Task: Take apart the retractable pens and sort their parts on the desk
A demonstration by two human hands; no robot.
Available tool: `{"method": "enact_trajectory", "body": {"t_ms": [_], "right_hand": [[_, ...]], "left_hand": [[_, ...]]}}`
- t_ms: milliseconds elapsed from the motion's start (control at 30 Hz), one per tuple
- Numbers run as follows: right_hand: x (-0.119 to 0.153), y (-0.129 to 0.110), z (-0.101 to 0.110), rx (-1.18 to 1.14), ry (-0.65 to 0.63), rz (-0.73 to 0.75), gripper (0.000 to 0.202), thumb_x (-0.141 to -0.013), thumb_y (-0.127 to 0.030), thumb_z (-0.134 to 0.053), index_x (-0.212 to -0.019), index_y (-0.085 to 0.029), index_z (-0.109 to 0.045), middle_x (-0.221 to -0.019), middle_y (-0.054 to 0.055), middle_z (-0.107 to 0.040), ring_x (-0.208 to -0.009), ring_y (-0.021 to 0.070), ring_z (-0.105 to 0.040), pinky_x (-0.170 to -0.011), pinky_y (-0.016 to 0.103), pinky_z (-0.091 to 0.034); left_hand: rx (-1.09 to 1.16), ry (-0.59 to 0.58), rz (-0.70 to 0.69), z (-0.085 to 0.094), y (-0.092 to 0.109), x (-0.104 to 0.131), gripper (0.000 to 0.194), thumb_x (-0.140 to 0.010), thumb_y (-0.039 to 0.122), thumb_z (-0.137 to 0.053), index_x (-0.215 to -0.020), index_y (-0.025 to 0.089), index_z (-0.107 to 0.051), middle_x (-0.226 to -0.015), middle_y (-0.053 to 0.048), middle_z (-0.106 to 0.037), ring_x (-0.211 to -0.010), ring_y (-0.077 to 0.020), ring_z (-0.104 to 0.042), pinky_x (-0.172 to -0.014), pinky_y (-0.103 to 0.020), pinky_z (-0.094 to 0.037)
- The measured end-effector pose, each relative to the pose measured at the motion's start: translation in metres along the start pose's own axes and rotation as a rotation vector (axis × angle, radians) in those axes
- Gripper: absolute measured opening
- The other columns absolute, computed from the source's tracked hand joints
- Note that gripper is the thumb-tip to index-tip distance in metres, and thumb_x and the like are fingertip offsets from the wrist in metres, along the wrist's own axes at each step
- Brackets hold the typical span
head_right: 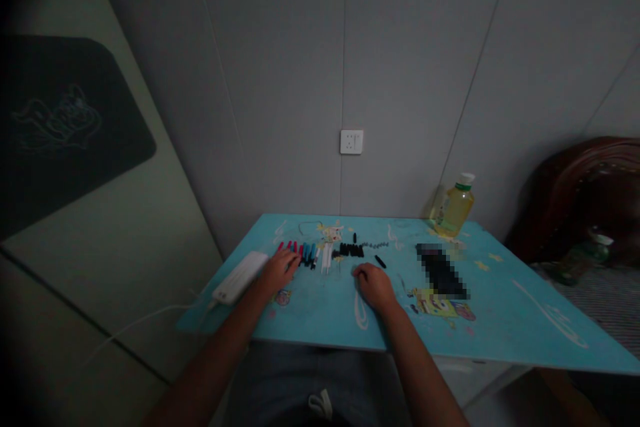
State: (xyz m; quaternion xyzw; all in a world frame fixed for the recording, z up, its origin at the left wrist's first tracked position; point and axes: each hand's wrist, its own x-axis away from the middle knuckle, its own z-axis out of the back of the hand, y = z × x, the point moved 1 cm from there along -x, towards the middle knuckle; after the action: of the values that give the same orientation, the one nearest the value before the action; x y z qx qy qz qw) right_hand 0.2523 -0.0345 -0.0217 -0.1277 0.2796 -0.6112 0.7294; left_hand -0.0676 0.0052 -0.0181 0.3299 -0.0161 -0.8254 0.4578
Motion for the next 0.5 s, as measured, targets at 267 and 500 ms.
{"method": "enact_trajectory", "body": {"t_ms": [267,500], "right_hand": [[0.0,0.0,0.0,0.004,-0.005,0.008,0.028,-0.082,-0.013,-0.049,-0.093,-0.021,-0.073,-0.1,0.003,-0.073,-0.098,0.0181,-0.065,-0.09,0.026,-0.042],[0.001,-0.004,0.001,0.019,-0.003,0.008,0.028,-0.083,-0.012,-0.048,-0.092,-0.021,-0.073,-0.1,0.003,-0.073,-0.097,0.0177,-0.065,-0.09,0.025,-0.042]], "left_hand": [[-0.062,0.003,-0.139,-0.002,0.024,-0.003,0.029,-0.096,0.027,-0.047,-0.12,0.024,-0.064,-0.113,-0.009,-0.061,-0.11,-0.0252,-0.052,-0.099,-0.047,-0.039],[-0.103,-0.023,-0.182,-0.013,0.04,-0.006,0.021,-0.094,0.025,-0.051,-0.104,0.023,-0.069,-0.108,-0.009,-0.06,-0.105,-0.0251,-0.054,-0.094,-0.046,-0.041]]}}
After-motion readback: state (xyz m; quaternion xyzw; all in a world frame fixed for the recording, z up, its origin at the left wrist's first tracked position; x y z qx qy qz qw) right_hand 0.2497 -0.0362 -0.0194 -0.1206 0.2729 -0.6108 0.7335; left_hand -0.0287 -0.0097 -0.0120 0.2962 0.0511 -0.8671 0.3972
